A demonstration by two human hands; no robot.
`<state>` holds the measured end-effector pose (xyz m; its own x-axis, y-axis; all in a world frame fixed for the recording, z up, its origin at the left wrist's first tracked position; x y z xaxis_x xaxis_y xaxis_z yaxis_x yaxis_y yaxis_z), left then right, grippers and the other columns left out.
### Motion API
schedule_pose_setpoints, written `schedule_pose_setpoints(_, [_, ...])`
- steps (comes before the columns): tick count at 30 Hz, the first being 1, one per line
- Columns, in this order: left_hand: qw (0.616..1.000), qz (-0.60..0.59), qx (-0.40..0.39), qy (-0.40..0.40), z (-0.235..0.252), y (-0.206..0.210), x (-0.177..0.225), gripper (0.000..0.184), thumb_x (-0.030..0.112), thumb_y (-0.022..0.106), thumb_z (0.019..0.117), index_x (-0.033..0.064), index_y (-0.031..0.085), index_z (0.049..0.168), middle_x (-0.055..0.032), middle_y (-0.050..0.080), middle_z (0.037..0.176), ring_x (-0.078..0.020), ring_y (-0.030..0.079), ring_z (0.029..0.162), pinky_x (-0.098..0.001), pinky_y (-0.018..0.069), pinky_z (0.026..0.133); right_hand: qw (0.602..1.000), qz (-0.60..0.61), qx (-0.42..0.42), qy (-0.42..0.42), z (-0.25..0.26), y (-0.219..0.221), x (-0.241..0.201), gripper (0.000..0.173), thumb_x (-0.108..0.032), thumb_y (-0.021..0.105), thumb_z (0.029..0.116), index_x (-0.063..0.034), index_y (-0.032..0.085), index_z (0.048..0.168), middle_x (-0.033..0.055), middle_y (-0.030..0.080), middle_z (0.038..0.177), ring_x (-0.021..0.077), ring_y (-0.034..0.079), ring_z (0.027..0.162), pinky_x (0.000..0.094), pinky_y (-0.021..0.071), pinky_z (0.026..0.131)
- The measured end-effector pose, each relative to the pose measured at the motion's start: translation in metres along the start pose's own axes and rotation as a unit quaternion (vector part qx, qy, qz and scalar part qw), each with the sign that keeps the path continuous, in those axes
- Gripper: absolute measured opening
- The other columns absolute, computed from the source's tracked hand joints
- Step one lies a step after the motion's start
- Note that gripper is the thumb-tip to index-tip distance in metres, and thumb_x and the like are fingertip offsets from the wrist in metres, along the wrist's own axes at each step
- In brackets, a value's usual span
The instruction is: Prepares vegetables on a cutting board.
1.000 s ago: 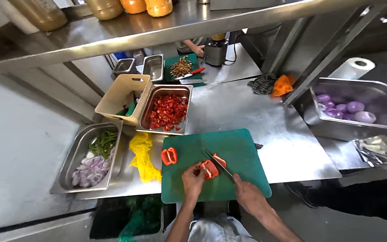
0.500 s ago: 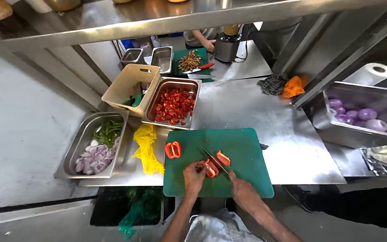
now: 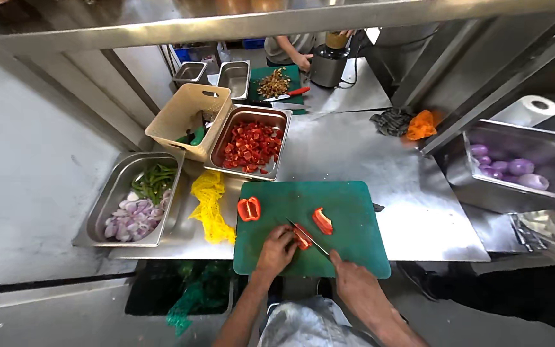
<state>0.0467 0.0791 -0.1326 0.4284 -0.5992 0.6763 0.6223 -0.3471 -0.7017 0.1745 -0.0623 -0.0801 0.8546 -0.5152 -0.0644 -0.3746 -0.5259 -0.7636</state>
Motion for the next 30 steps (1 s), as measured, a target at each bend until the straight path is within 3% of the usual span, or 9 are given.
schedule_pose_setpoints(3, [0.999, 0.02, -0.036, 0.007, 0.005, 0.003, 0.001, 0.02, 0.026, 0.072, 0.0946, 0.0109, 0.078, 0.106, -0.0097, 0.07, 0.126, -0.0228, 0.065, 0.122, -0.0388, 0.0526, 0.107, 1.0, -0.002, -0.019, 0.004, 0.003, 0.004, -0.003, 0.05, -0.01, 0.047, 0.1031, -0.0173, 0.04, 0.152, 0.0214, 0.07, 0.107, 0.0426, 0.071, 0.1, 0.056, 0.0578, 0.081])
schedule_pose_setpoints(10, [0.998, 0.009, -0.037, 0.041, 0.006, 0.006, -0.001, 0.018, 0.028, 0.072, 0.0957, 0.0146, 0.078, 0.105, -0.004, 0.07, 0.121, -0.0152, 0.065, 0.118, -0.0329, 0.0541, 0.104, 0.999, 0.039, -0.018, -0.016, 0.042, 0.032, -0.009, 0.048, -0.01, 0.043, 0.1051, -0.0145, 0.036, 0.153, 0.0231, 0.068, 0.114, 0.0425, 0.07, 0.105, 0.0562, 0.0575, 0.086])
schedule_pose_setpoints(15, [0.998, 0.033, -0.029, 0.046, 0.007, 0.0, 0.0, 0.022, 0.031, 0.072, 0.0943, 0.0138, 0.077, 0.107, -0.0091, 0.068, 0.122, -0.0223, 0.063, 0.12, -0.0379, 0.0532, 0.105, 0.986, 0.136, 0.027, -0.09, 0.037, 0.009, 0.001, 0.041, -0.028, 0.042, 0.1091, -0.0108, 0.043, 0.147, 0.0204, 0.069, 0.102, 0.0398, 0.071, 0.096, 0.0559, 0.0569, 0.084])
schedule_pose_setpoints(18, [0.994, 0.074, -0.049, 0.07, 0.011, -0.001, 0.008, 0.029, 0.031, 0.072, 0.0932, 0.0201, 0.074, 0.12, -0.0068, 0.062, 0.139, -0.0275, 0.05, 0.138, -0.0442, 0.0453, 0.114, 0.981, 0.17, 0.072, -0.067, 0.024, -0.008, 0.021, 0.038, -0.031, 0.041, 0.1094, -0.0123, 0.045, 0.142, 0.0156, 0.069, 0.093, 0.0352, 0.071, 0.088, 0.0522, 0.0578, 0.08])
schedule_pose_setpoints(21, [0.979, 0.098, -0.136, 0.111, 0.024, 0.014, 0.017, 0.033, 0.031, 0.065, 0.0981, 0.0265, 0.068, 0.131, 0.0028, 0.052, 0.153, -0.0218, 0.03, 0.154, -0.0431, 0.0334, 0.124, 0.988, 0.145, 0.043, -0.02, 0.03, 0.005, 0.042, 0.039, -0.029, 0.042, 0.1093, -0.0114, 0.045, 0.144, 0.0197, 0.069, 0.103, 0.039, 0.07, 0.099, 0.0548, 0.0567, 0.086])
schedule_pose_setpoints(23, [0.974, 0.094, -0.165, 0.123, 0.032, 0.022, 0.021, 0.029, 0.033, 0.062, 0.0996, 0.0204, 0.072, 0.124, 0.0021, 0.065, 0.137, -0.019, 0.044, 0.145, -0.0409, 0.0348, 0.123, 0.991, 0.13, 0.033, -0.005, 0.037, 0.018, 0.049, 0.041, -0.027, 0.042, 0.109, -0.012, 0.044, 0.147, 0.0219, 0.07, 0.109, 0.0413, 0.07, 0.104, 0.0572, 0.0557, 0.089])
schedule_pose_setpoints(25, [0.977, 0.095, -0.167, 0.089, 0.034, 0.027, 0.023, 0.034, 0.041, 0.062, 0.0995, 0.0151, 0.074, 0.118, -0.0026, 0.071, 0.122, -0.0188, 0.06, 0.127, -0.0376, 0.0459, 0.113, 0.993, 0.117, 0.03, 0.002, 0.04, 0.027, 0.052, 0.043, -0.027, 0.041, 0.109, -0.0133, 0.042, 0.15, 0.0223, 0.07, 0.111, 0.0417, 0.069, 0.106, 0.0574, 0.0555, 0.09])
schedule_pose_setpoints(27, [0.98, 0.097, -0.171, 0.011, 0.035, 0.03, 0.024, 0.04, 0.045, 0.063, 0.0982, 0.0121, 0.073, 0.118, -0.0071, 0.071, 0.118, -0.0221, 0.064, 0.118, -0.039, 0.0507, 0.107, 0.993, 0.111, 0.039, 0.008, 0.038, 0.026, 0.053, 0.042, -0.025, 0.04, 0.109, -0.0137, 0.043, 0.149, 0.0222, 0.07, 0.11, 0.0421, 0.07, 0.105, 0.0574, 0.0556, 0.089])
schedule_pose_setpoints(30, [0.979, 0.08, -0.167, -0.087, 0.032, 0.027, 0.021, 0.046, 0.048, 0.068, 0.0945, 0.0102, 0.072, 0.12, -0.0111, 0.068, 0.124, -0.0245, 0.064, 0.119, -0.0408, 0.0513, 0.107, 0.993, 0.107, 0.054, 0.009, 0.02, 0.012, 0.047, 0.04, -0.024, 0.041, 0.1083, -0.0139, 0.046, 0.146, 0.021, 0.071, 0.104, 0.0415, 0.071, 0.1, 0.0568, 0.0565, 0.085])
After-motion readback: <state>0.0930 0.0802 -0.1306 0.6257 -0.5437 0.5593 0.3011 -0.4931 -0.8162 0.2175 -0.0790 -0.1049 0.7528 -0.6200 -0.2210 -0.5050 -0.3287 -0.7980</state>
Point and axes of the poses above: each hand's wrist, its own z-axis towards the middle knuckle, its own y-axis out of the palm, x = y × z, the point moved 10 cm from there along z, towards the middle knuckle
